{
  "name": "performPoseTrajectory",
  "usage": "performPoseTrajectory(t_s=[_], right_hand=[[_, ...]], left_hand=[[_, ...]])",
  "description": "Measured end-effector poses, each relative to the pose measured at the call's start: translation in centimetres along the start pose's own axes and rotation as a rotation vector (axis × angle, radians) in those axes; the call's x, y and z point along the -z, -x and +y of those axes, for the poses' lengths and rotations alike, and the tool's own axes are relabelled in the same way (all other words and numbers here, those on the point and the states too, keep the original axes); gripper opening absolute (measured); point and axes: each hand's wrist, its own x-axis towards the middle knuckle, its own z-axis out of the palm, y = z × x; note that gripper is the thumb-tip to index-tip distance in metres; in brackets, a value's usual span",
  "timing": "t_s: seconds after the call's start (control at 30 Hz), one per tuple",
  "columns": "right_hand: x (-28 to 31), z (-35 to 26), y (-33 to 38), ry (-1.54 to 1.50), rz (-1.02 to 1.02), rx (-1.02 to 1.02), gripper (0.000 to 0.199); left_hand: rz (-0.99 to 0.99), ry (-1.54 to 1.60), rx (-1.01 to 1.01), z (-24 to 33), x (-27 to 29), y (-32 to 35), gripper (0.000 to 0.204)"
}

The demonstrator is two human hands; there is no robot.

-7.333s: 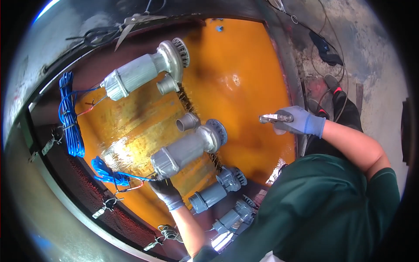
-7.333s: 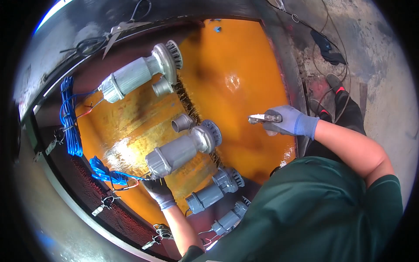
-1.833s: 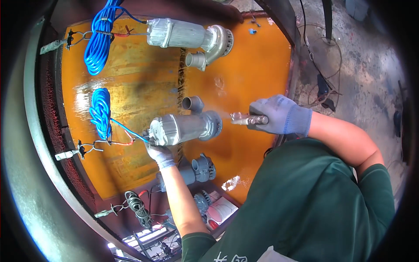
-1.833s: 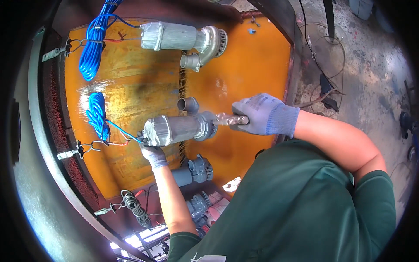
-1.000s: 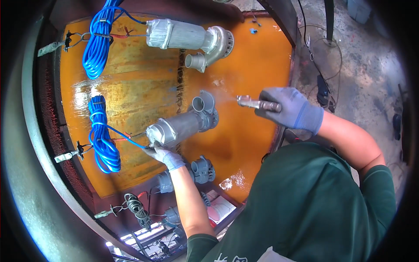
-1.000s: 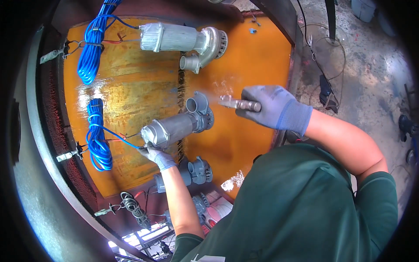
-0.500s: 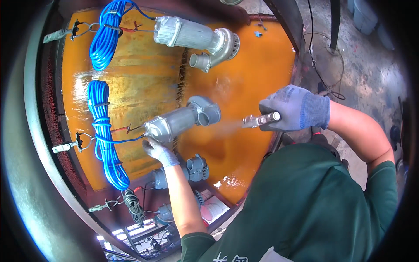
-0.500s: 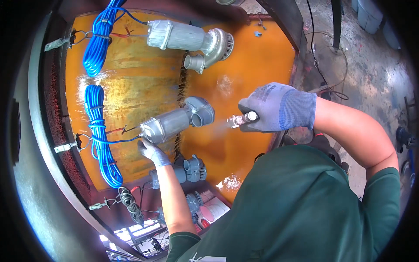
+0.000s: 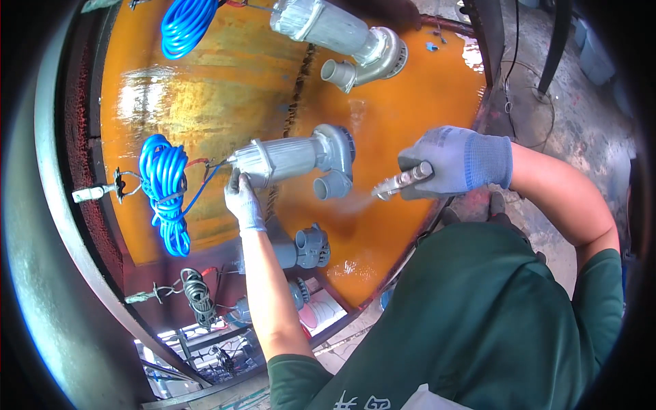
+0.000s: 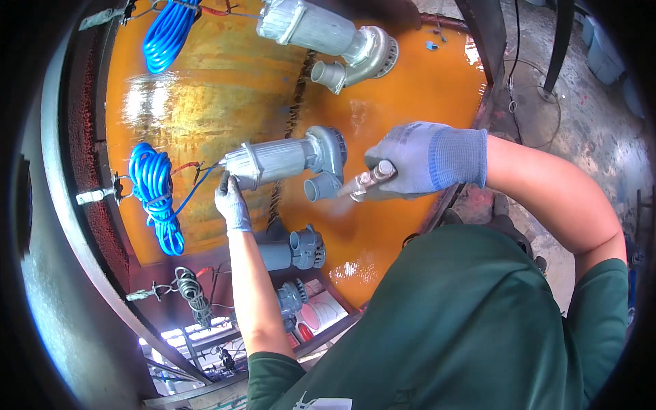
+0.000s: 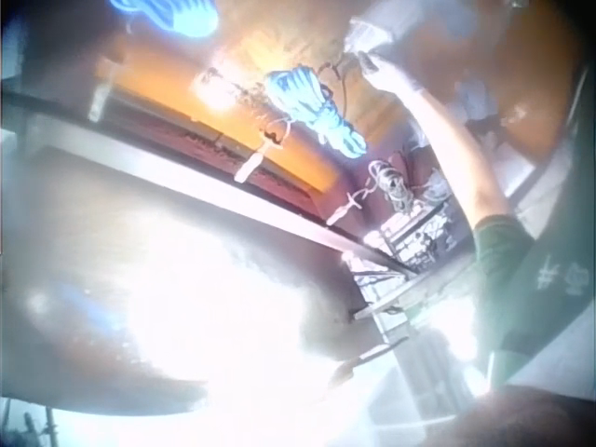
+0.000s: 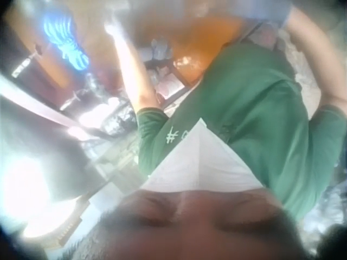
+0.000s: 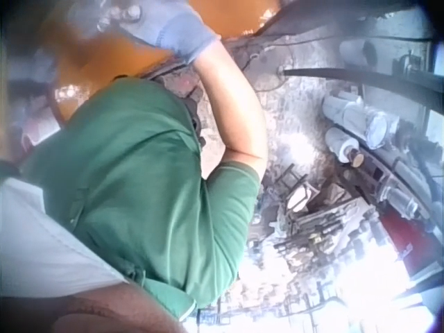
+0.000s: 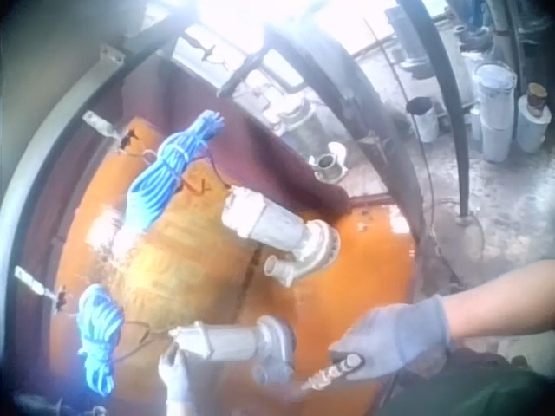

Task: The person uses a spray gun to apply a coating to several metal pump housings hanging on hooks. The person sprays various sides of each housing, moves them by hand, and eventually puts down the spray gun to use pliers on the attachment point of one housing.

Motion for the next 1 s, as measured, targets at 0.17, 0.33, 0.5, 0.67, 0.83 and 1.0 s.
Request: performPoseTrajectory(t_s=[0.17,0.33,0.5,0.67,0.83,1.0], right_hand=[[-0.8,0.6,-2.8,0.088,0.086,0.067,0.034],[0.7,-2.6,-4.8,0.228,-0.143,0.084,0.031],[0.5,-4.0,-6.7,0.256,0.089,0.224,0.033],[1.0,-7.3,-8.8,0.426,-0.136,0.258,0.031],[-1.6,-7.9,-10.5,0.427,-0.080,0.312,0.036],[-3.4,-8.1,-9.7,0.249,-0.166,0.244,0.036]], left_hand=[[-0.135,-0.037,0.129,4.0,-0.6,-1.0,0.034],[-0.136,-0.328,-0.054,4.1,0.6,-2.6,0.034],[-0.212,-0.298,-0.041,6.0,-0.8,-3.6,0.040],[-0.306,-0.336,0.056,7.2,0.5,-3.5,0.040],[-0.367,-0.374,0.086,6.9,1.0,-3.5,0.036],[-0.361,-0.377,0.077,6.7,0.7,-3.8,0.038]])
